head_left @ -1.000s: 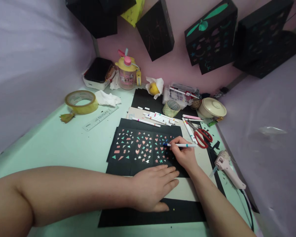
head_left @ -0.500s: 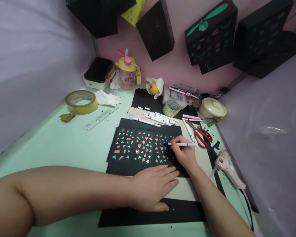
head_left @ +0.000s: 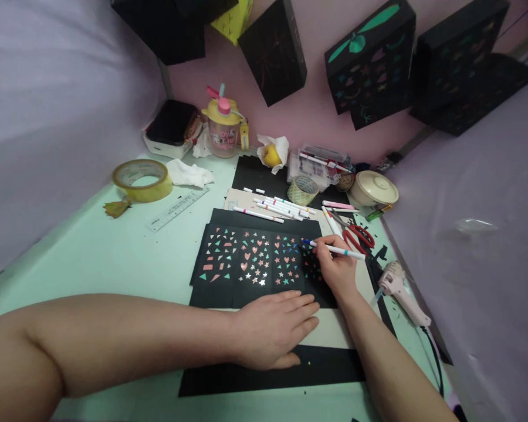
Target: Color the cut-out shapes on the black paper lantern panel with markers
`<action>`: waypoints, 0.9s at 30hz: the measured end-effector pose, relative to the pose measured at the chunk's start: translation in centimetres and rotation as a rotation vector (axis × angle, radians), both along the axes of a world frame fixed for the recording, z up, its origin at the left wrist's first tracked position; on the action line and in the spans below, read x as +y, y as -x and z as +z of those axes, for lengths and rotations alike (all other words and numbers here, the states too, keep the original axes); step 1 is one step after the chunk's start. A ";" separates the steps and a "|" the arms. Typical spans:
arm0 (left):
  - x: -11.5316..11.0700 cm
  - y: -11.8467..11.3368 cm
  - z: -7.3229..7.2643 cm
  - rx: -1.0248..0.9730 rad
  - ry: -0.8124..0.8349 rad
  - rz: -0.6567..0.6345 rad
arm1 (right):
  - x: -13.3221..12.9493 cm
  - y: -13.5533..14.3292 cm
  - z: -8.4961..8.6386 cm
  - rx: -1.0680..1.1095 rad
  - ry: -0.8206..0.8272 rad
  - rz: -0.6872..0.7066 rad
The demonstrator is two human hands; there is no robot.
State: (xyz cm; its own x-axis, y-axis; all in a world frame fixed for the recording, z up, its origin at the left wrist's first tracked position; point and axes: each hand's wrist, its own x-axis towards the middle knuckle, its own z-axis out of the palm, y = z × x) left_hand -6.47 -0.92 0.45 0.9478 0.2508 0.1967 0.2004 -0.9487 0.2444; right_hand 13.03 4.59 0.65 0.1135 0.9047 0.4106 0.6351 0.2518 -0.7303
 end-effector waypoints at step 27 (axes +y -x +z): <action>0.0 -0.2 -0.2 0.012 -0.046 -0.063 | -6.1 1.8 -0.2 0.050 0.131 0.076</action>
